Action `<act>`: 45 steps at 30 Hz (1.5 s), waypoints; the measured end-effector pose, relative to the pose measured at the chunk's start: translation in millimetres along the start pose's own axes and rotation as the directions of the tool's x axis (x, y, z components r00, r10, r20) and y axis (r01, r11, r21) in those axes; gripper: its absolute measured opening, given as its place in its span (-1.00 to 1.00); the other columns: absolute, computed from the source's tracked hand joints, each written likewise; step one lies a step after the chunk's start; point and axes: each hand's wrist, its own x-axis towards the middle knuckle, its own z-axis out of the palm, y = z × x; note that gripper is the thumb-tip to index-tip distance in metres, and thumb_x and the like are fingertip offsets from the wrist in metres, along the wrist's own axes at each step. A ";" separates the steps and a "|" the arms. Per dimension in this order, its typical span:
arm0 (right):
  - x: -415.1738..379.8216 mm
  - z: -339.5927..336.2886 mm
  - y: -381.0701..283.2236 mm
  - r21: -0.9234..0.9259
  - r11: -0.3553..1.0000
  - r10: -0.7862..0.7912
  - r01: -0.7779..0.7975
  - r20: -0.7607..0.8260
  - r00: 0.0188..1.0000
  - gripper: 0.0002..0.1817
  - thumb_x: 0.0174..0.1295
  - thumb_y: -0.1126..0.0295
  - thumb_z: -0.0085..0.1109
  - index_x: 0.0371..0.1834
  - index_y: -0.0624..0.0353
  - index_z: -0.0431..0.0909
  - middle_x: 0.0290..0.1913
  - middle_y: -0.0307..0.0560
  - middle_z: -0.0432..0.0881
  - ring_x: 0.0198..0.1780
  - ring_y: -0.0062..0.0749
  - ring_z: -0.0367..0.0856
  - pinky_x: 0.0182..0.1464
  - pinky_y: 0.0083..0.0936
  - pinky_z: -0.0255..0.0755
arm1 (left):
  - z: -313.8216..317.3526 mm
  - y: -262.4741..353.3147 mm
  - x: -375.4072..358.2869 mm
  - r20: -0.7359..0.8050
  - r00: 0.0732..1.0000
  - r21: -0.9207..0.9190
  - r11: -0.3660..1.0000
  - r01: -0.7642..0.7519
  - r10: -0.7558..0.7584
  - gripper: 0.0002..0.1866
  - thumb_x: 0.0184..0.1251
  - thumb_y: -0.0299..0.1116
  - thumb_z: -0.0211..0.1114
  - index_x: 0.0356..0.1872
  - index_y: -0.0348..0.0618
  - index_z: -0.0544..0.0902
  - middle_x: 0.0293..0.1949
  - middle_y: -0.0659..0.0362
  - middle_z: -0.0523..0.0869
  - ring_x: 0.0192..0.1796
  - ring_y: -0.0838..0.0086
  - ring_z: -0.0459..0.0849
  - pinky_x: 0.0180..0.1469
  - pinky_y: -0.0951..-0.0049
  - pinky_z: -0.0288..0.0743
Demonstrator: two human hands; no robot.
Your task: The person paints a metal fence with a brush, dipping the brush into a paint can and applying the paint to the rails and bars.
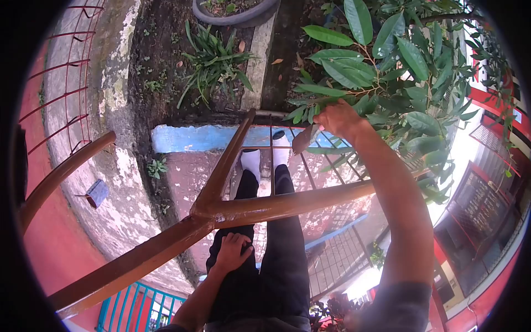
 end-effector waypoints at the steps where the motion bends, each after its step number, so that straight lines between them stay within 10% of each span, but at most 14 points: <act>1: 3.7 7.4 1.1 0.022 0.998 -0.060 0.062 -0.086 0.995 -0.78 0.50 0.14 0.22 0.00 -0.21 0.85 -0.02 -0.05 0.86 0.23 -0.11 0.78 0.49 -0.02 0.43 | 2.1 3.1 2.3 0.007 1.000 -0.002 1.000 0.012 -0.012 -0.72 0.38 -0.23 0.53 -0.01 0.01 0.66 -0.21 0.20 0.66 -0.02 0.18 0.62 0.09 0.07 0.41; 3: 11.6 25.0 -1.5 0.185 0.982 0.039 -0.034 -0.025 0.999 -0.78 0.48 0.13 0.25 -0.12 -0.19 0.88 0.07 -0.06 0.84 0.31 -0.10 0.73 0.49 -0.02 0.45 | 7.4 9.1 5.3 0.015 0.998 -0.052 0.997 0.057 -0.057 -0.71 0.38 -0.23 0.53 0.00 0.00 0.66 -0.21 0.20 0.66 0.02 0.16 0.64 0.16 0.05 0.43; 6: 17.7 75.5 7.8 -0.077 0.989 -0.147 0.130 -0.287 0.946 -0.79 0.45 0.13 0.25 -0.19 -0.19 0.88 0.00 -0.10 0.78 0.19 -0.12 0.75 0.48 0.02 0.48 | 12.9 14.9 10.3 0.011 0.997 -0.055 0.996 0.074 -0.074 -0.69 0.39 -0.22 0.53 0.03 -0.02 0.65 -0.21 0.18 0.66 0.03 0.14 0.67 0.25 0.00 0.44; 10: 17.6 89.5 22.1 -0.348 0.935 -0.159 0.066 -0.247 0.956 -0.84 0.44 0.15 0.23 -0.14 -0.27 0.82 -0.20 -0.27 0.76 0.13 -0.30 0.70 0.59 -0.05 0.34 | 20.2 21.2 14.0 -0.027 0.998 0.010 0.998 0.056 -0.056 -0.67 0.41 -0.21 0.52 0.06 -0.05 0.64 -0.18 0.14 0.66 0.01 0.10 0.70 0.19 -0.04 0.50; 17: 23.8 89.6 36.4 -0.262 0.960 -0.180 0.101 -0.301 0.937 -0.80 0.39 0.14 0.26 -0.08 -0.16 0.83 -0.11 -0.28 0.82 0.25 -0.35 0.68 0.67 -0.11 0.26 | 31.2 26.8 17.5 -0.039 0.998 0.080 0.996 0.043 -0.039 -0.58 0.47 -0.15 0.50 0.18 -0.15 0.66 -0.02 0.02 0.72 0.11 0.00 0.71 0.18 -0.07 0.58; 22: 50.2 22.0 -35.3 -0.384 0.863 -0.356 0.327 -0.005 0.934 -0.79 0.33 0.25 0.27 -0.39 -0.16 0.88 0.02 -0.32 0.83 0.38 -0.39 0.65 0.70 -0.16 0.24 | 37.4 32.7 19.2 -0.032 0.998 0.093 0.994 0.056 -0.053 -0.45 0.50 -0.14 0.48 0.37 -0.20 0.65 0.22 -0.12 0.75 0.30 -0.12 0.70 0.37 -0.09 0.57; 27: 57.4 14.9 -37.4 -0.240 0.925 -0.346 0.293 -0.222 0.912 -0.83 0.36 0.24 0.27 -0.24 -0.15 0.87 0.12 -0.33 0.84 0.44 -0.37 0.63 0.68 -0.13 0.30 | 52.3 30.3 18.1 -0.080 0.996 0.056 0.998 0.043 -0.038 -0.51 0.48 -0.16 0.49 0.30 -0.20 0.69 0.18 -0.11 0.76 0.24 -0.13 0.73 0.34 -0.08 0.59; 28: 63.2 63.8 -21.7 -0.195 0.950 -0.309 0.242 -0.509 0.803 -0.82 0.43 0.19 0.25 -0.10 -0.17 0.84 0.14 -0.35 0.83 0.47 -0.36 0.62 0.68 -0.10 0.29 | 53.1 30.9 19.7 -0.107 0.994 0.080 0.996 0.031 -0.022 -0.52 0.48 -0.16 0.49 0.28 -0.20 0.71 0.18 -0.11 0.76 0.23 -0.12 0.73 0.34 -0.08 0.59; 34: 20.0 50.2 -7.9 -0.199 0.955 -0.228 0.222 -0.009 0.974 -0.82 0.45 0.15 0.29 0.00 -0.33 0.84 0.15 -0.40 0.81 0.49 -0.36 0.58 0.67 -0.13 0.28 | 49.9 39.6 24.1 -0.136 0.991 0.069 0.997 0.017 -0.008 -0.54 0.47 -0.17 0.50 0.26 -0.20 0.72 0.15 -0.08 0.77 0.20 -0.06 0.75 0.32 -0.05 0.62; 45: 20.6 15.3 31.5 -0.316 0.855 -0.459 0.411 -0.093 0.884 -0.94 0.16 0.34 0.36 -0.37 -0.13 0.80 -0.22 -0.32 0.76 0.17 -0.41 0.68 0.36 -0.32 0.39 | 65.1 30.8 17.6 -0.060 0.986 -0.107 0.983 0.151 -0.158 -0.43 0.45 0.04 0.55 0.31 -0.08 0.75 0.21 0.03 0.78 0.25 0.06 0.76 0.34 0.02 0.64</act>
